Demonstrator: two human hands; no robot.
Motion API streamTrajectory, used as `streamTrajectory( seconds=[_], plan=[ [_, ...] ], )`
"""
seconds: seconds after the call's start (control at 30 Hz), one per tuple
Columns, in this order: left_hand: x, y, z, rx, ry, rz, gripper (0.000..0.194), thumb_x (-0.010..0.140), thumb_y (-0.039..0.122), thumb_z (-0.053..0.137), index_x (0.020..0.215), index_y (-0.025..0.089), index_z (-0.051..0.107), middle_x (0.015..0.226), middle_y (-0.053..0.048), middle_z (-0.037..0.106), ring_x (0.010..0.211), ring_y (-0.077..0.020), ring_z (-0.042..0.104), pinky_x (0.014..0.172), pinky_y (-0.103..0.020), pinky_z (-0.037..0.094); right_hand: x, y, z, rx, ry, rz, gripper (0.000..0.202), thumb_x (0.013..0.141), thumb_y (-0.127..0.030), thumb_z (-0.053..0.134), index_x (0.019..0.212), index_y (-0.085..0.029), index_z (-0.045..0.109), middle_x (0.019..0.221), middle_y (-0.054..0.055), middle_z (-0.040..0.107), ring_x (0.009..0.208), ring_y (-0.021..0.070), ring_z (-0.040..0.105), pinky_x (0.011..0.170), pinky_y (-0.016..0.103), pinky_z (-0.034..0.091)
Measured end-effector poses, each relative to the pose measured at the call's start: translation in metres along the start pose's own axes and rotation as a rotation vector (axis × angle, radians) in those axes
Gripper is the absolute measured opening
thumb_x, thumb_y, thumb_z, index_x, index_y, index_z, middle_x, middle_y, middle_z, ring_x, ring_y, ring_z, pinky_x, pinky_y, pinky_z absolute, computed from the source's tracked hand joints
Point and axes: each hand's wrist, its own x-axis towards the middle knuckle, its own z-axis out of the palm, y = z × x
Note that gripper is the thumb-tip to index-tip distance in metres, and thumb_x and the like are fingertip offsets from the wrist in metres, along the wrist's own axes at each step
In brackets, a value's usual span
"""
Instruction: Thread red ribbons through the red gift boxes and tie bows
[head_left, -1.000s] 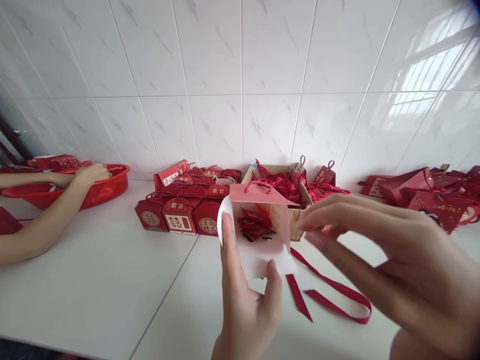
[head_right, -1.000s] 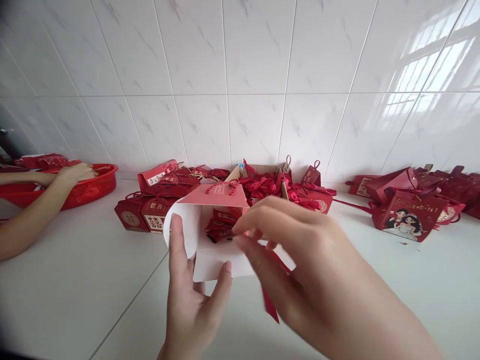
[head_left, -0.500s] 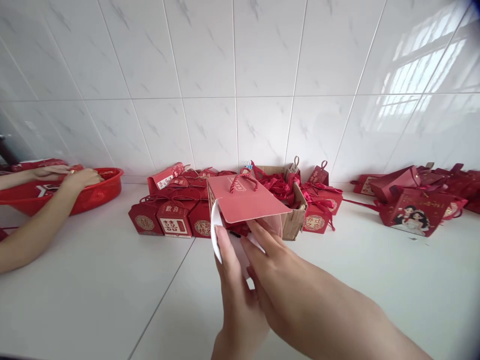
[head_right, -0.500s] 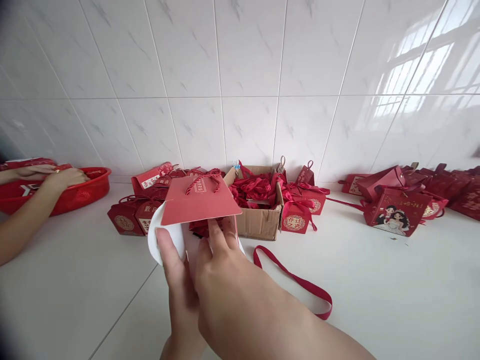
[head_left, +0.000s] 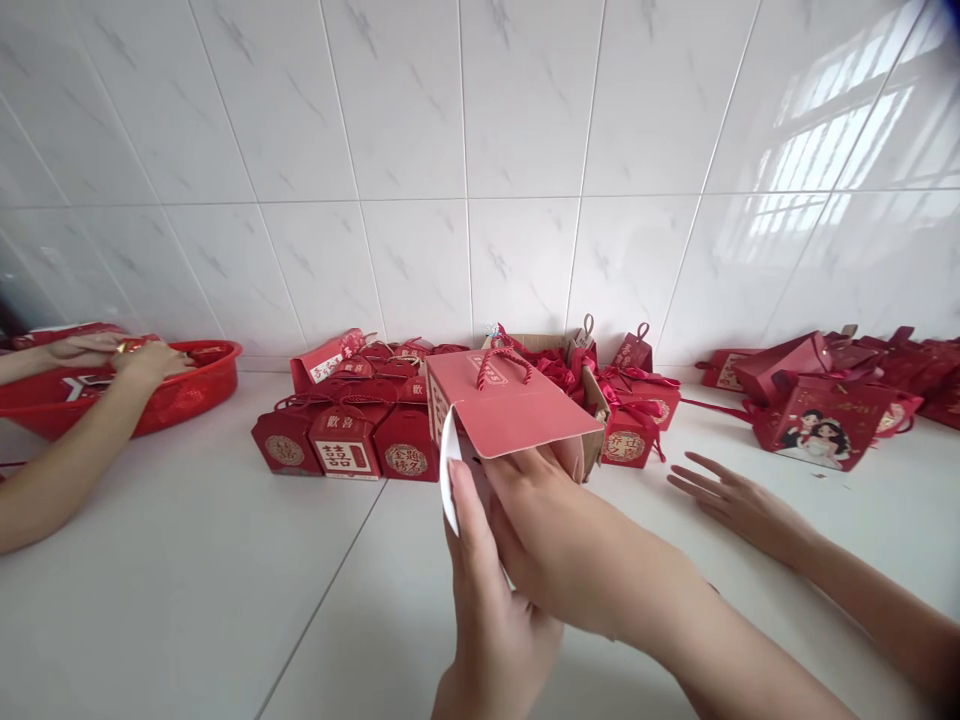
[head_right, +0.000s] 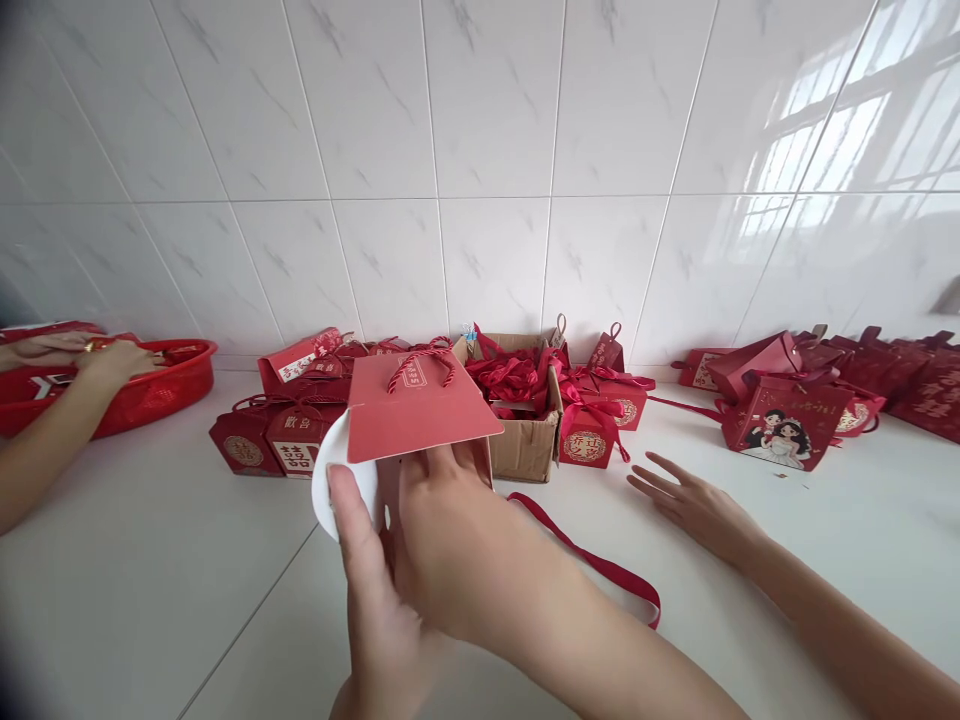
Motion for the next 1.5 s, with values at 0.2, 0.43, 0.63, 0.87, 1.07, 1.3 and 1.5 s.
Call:
streamTrajectory(
  seconds=[0.2,0.43,0.63,0.87,1.07,1.3,1.5],
  plan=[
    [0.0,-0.004,-0.003,0.039,-0.033,0.083,0.094,0.083,0.016,0.065,0.151,0.034,0.001,0.154,-0.014,0.026,0.133,-0.0372,0.039,0.11,-0.058,0.032,0.013,0.015,0.006,0.128,-0.05,0.012,0.029,0.089,-0.02,0.041,0.113,-0.015,0.055,0.13,0.015,0.047,0.112,0.03,0.047,0.081,0.042,0.048],
    [0.001,-0.005,0.0,0.067,-0.085,0.049,0.093,0.083,0.009,0.061,0.151,0.029,0.001,0.153,-0.018,0.023,0.137,-0.0361,0.033,0.111,-0.058,0.029,0.017,0.024,0.012,0.121,-0.055,0.011,0.022,0.09,-0.019,0.041,0.081,-0.014,0.061,0.119,0.012,0.053,0.11,0.0267,0.046,0.088,0.043,0.043],
    [0.005,0.008,-0.01,0.084,-0.099,-0.07,0.092,0.082,0.017,0.065,0.151,0.032,0.006,0.154,-0.012,0.025,0.138,-0.0361,0.03,0.112,-0.056,0.029,0.01,0.022,-0.006,0.151,-0.005,0.002,0.03,0.087,-0.006,0.04,0.089,-0.016,0.068,0.104,0.008,0.063,0.105,0.0224,0.052,0.085,0.036,0.047],
    [0.011,0.024,-0.023,0.074,-0.137,-0.204,0.08,0.085,0.022,0.058,0.15,0.031,0.015,0.154,-0.007,0.028,0.137,-0.0334,0.034,0.11,-0.053,0.035,0.005,0.023,-0.029,0.271,0.202,0.132,0.033,0.083,-0.003,0.046,0.093,-0.021,0.073,0.106,0.001,0.069,0.094,0.0178,0.065,0.08,0.03,0.054],
    [0.013,0.035,-0.031,0.144,-0.079,-0.281,0.073,0.084,0.028,0.059,0.148,0.031,0.025,0.15,-0.006,0.036,0.136,-0.034,0.036,0.107,-0.052,0.04,0.006,0.038,-0.036,0.547,0.18,0.267,0.014,0.08,-0.02,0.061,0.088,-0.02,0.073,0.09,0.003,0.072,0.074,0.017,0.067,0.063,0.027,0.056],
    [0.012,0.043,-0.044,0.196,-0.068,-0.212,0.071,0.081,0.027,0.063,0.145,0.028,0.035,0.147,-0.006,0.041,0.136,-0.0348,0.035,0.103,-0.048,0.046,0.001,0.043,-0.041,0.825,0.198,0.247,0.015,0.078,-0.023,0.068,0.087,-0.019,0.057,0.083,0.001,0.066,0.073,0.0152,0.066,0.06,0.024,0.056],
    [0.011,0.037,-0.044,0.182,-0.191,-0.304,0.067,0.085,0.032,0.057,0.146,0.028,0.031,0.148,-0.003,0.04,0.137,-0.0323,0.034,0.102,-0.045,0.047,0.002,0.033,-0.039,0.723,0.2,0.242,0.015,0.079,-0.024,0.067,0.093,-0.019,0.065,0.087,0.003,0.068,0.078,0.0158,0.067,0.065,0.023,0.057]
  ],
)
